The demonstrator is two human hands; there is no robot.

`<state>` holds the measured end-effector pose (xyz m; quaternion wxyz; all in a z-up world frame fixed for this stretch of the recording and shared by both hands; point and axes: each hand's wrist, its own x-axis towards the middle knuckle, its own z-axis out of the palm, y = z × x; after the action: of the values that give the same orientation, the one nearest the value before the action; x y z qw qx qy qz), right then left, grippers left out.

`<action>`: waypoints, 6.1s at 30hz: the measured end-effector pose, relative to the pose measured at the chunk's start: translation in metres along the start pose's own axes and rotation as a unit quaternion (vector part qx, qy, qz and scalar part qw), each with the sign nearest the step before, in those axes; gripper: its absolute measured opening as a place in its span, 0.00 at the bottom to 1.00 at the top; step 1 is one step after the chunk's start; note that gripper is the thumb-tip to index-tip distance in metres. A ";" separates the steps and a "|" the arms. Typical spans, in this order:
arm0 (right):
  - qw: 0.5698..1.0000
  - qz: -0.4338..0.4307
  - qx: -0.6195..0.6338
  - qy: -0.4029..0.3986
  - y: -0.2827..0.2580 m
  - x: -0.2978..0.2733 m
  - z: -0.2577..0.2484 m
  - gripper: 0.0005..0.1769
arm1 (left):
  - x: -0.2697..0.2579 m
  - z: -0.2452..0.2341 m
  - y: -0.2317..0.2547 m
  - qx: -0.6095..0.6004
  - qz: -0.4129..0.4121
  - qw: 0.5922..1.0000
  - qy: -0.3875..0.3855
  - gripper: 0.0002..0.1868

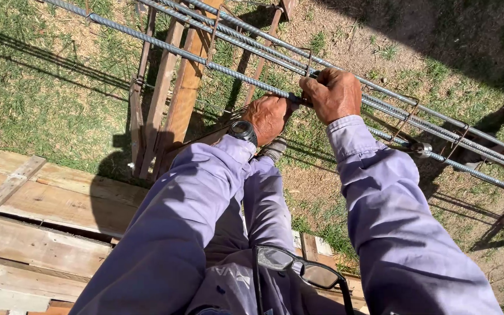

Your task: The person uses pliers to twist wire ties around intersecting steel rebar rods, securing them together. The person repeatedly loops wire around the rebar intersections and twists it tight with the pliers.

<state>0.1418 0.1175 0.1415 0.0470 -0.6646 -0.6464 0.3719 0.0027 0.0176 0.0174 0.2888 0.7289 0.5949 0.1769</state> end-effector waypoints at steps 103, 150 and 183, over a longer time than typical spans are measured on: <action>0.985 -0.020 0.062 -0.162 0.012 -0.010 -0.007 0.15 | -0.019 -0.051 0.073 -0.739 -0.428 0.519 0.042 0.18; 0.868 0.105 0.484 0.040 0.028 -0.217 -0.020 0.20 | -0.002 -0.090 0.042 -0.586 -0.431 0.667 -0.164 0.28; 0.708 0.262 0.614 -0.231 0.062 -0.222 0.085 0.19 | -0.019 -0.055 0.037 -0.564 -0.428 0.700 -0.095 0.34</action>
<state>0.1706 -0.1264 0.1432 0.1945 -0.5246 -0.0663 0.8261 -0.0061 0.0062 0.0847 0.7454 0.1095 0.6014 0.2660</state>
